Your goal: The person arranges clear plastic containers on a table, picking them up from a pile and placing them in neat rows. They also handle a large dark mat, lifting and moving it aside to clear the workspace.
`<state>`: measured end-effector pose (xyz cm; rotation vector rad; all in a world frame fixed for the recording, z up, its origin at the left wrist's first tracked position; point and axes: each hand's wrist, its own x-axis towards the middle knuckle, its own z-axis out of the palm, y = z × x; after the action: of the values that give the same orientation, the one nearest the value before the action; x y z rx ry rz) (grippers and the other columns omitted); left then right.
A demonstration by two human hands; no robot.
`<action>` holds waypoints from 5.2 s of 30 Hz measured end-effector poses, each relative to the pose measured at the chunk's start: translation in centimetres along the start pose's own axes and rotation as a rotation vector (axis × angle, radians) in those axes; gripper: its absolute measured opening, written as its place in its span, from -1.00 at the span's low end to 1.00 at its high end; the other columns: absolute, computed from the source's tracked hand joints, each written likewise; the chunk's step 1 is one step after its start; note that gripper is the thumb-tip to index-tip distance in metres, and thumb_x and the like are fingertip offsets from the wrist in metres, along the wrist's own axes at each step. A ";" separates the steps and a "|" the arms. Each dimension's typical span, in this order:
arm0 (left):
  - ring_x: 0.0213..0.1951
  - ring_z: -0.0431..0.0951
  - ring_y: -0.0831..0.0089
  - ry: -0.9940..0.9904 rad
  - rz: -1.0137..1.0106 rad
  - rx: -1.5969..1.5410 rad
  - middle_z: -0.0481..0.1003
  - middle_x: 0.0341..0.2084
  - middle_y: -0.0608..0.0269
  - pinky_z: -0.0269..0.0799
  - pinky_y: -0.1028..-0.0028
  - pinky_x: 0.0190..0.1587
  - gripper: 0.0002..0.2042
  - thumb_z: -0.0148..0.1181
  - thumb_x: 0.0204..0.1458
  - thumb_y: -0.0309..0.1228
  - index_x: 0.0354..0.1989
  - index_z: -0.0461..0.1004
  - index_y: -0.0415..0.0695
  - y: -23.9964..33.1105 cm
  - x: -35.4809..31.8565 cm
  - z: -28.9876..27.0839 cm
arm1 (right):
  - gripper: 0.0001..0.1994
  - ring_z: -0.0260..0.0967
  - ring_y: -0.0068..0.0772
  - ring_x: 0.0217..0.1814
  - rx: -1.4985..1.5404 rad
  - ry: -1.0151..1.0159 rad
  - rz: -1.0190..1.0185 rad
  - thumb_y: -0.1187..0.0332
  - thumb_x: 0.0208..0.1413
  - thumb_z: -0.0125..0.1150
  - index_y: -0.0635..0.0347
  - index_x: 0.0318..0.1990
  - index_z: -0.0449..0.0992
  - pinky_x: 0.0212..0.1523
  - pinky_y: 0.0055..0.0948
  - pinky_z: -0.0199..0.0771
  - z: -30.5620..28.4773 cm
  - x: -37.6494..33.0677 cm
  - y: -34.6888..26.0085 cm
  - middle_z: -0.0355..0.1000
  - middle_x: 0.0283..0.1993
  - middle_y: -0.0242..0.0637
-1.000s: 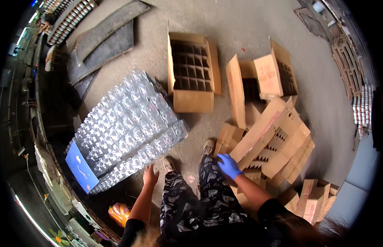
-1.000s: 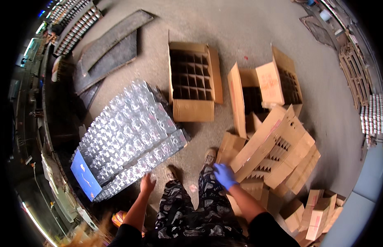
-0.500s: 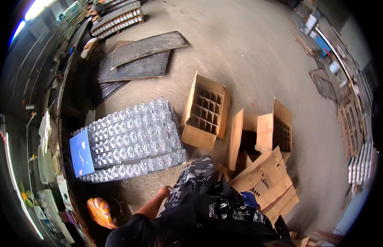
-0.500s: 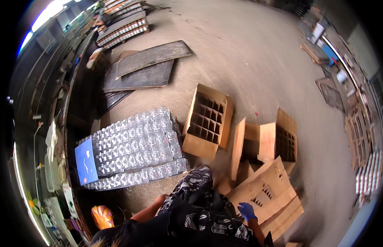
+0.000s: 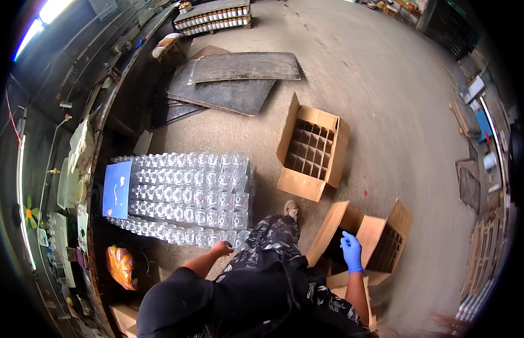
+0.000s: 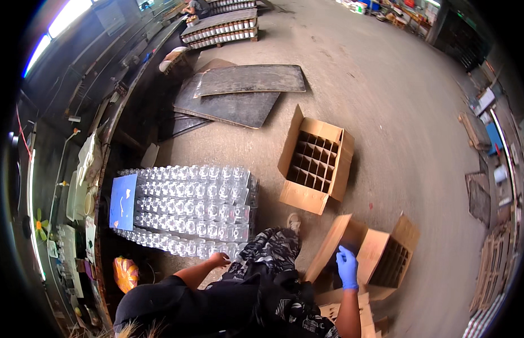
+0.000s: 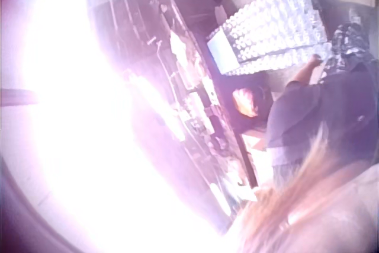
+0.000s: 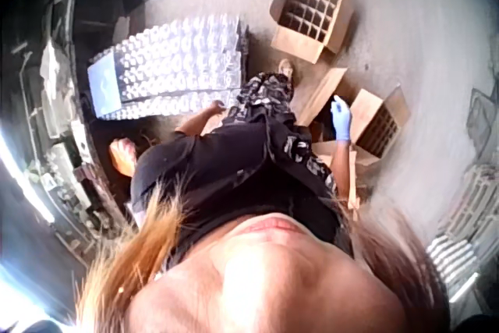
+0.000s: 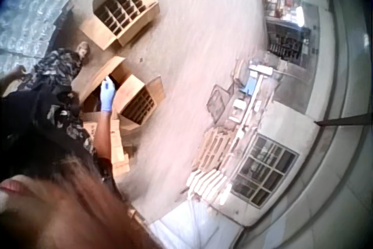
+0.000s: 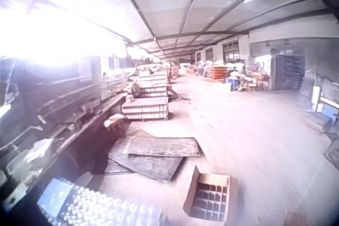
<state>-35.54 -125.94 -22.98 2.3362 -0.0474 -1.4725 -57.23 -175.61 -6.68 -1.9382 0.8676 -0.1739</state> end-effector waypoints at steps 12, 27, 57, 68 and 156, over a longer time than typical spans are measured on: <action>-0.44 0.60 0.47 0.180 0.096 -0.515 0.59 -0.39 0.14 0.52 0.49 -0.38 -0.66 0.25 -0.04 -0.30 -0.12 0.50 -0.21 22.6 3.8 -10.7 | -0.79 0.37 -0.55 -0.55 -0.284 -0.394 0.291 0.33 0.10 0.12 0.34 -0.32 0.53 -0.53 -0.52 0.44 -3.6 18.0 7.8 0.46 -0.49 -0.24; -0.45 0.59 0.46 0.338 -0.234 -0.865 0.56 -0.42 0.15 0.53 0.49 -0.45 -0.65 0.24 -0.02 -0.39 -0.06 0.44 -0.27 27.4 12.7 -16.9 | -0.75 0.41 -0.49 -0.54 -0.202 -0.524 0.056 0.25 0.11 0.13 0.29 -0.26 0.54 -0.43 -0.45 0.45 4.7 58.3 -4.7 0.50 -0.43 -0.27; -0.21 0.57 0.37 0.330 -0.276 -1.448 0.50 -0.19 0.12 0.52 0.43 -0.21 -0.62 0.16 0.10 -0.34 0.06 0.37 -0.23 40.1 61.8 -40.7 | 0.07 -0.25 -0.06 0.49 -0.287 -0.645 0.655 -0.37 -0.04 -0.02 0.43 0.35 -0.12 0.40 -0.27 -0.21 71.6 102.7 -0.8 -0.16 0.42 0.10; -0.10 0.50 0.35 0.612 -0.510 -1.512 0.45 -0.11 0.07 0.40 0.41 -0.06 -0.50 0.04 0.15 -0.09 0.10 0.31 -0.26 37.6 67.8 -47.2 | -0.54 0.35 -0.42 -0.02 0.408 -0.716 0.651 0.05 0.19 0.09 0.29 0.02 0.36 0.00 -0.41 0.33 69.3 99.9 -7.6 0.39 0.02 -0.26; -0.34 0.58 0.26 1.787 -0.398 -2.659 0.46 -0.23 0.10 0.52 0.34 -0.43 -0.64 0.01 0.19 -0.31 0.09 0.19 -0.18 -4.6 23.2 -50.3 | -0.73 0.36 -0.45 -0.56 -0.887 -1.287 -0.042 0.20 0.14 0.10 0.27 -0.36 0.46 -0.59 -0.46 0.31 63.8 90.3 -48.0 0.40 -0.52 -0.32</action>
<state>18.26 -111.99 -25.37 0.2310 1.4673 1.0228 62.42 -173.84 -21.33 -2.2177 -0.0398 1.4965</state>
